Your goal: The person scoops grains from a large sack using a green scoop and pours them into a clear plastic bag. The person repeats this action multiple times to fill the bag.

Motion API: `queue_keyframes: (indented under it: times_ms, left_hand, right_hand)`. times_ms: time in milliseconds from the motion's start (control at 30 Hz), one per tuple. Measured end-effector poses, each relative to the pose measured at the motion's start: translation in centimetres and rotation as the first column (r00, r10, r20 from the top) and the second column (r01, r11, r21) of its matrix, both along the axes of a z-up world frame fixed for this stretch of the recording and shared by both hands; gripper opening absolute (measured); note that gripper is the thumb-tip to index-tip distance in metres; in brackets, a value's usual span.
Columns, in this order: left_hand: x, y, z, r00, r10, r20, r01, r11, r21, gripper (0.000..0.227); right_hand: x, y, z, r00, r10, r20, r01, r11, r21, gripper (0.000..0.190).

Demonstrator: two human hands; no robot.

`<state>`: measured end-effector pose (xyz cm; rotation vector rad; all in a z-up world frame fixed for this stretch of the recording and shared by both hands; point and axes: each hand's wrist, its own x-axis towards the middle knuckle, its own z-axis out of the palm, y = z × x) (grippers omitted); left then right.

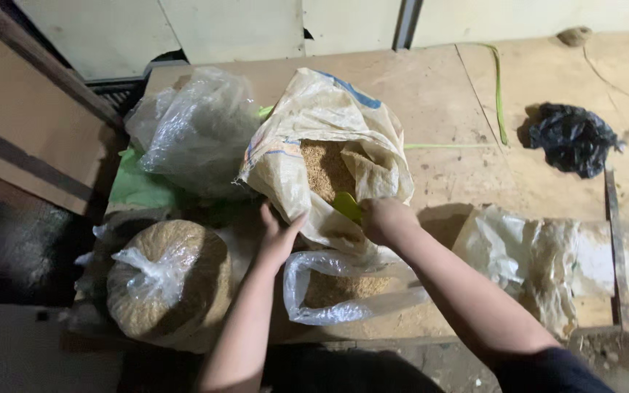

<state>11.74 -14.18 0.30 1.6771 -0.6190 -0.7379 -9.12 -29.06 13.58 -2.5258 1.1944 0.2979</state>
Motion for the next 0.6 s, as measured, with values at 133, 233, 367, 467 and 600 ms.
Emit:
queue_keyframes:
  times_ms: [133,233,367,467,600]
  left_hand:
    - [1.4,-4.6,-1.7,0.996,-0.081,0.025,0.083,0.991,-0.108,0.082]
    - [1.9,-5.4,-3.7,0.997,-0.071,0.025,0.070,0.997,0.035,0.067]
    - [1.9,-5.2,-5.5,0.985,-0.128,-0.115,0.141,0.982,0.122,0.062]
    - [1.7,-4.8,-5.5,0.993,-0.113,0.019,0.114,0.991,-0.070,0.060]
    - [2.6,-3.6,-4.5,0.986,-0.121,-0.115,0.086,0.958,-0.273,0.078]
  right_hand:
    - [3.6,-2.7,-3.7,0.999,0.007,-0.033,-0.007,1.000,0.008,0.035]
    - [5.6,-5.3,-6.7,0.998,0.067,-0.002,-0.067,0.995,0.074,0.044]
    - [7.6,-5.5,-10.3,0.974,-0.062,0.219,0.033,0.991,0.133,0.039]
    - [9.7,-4.4,-11.5,0.890,-0.100,0.446,0.066,0.994,0.091,0.033]
    - [10.3,-3.7,-11.0,0.849,-0.189,0.494,0.102,0.975,0.199,0.038]
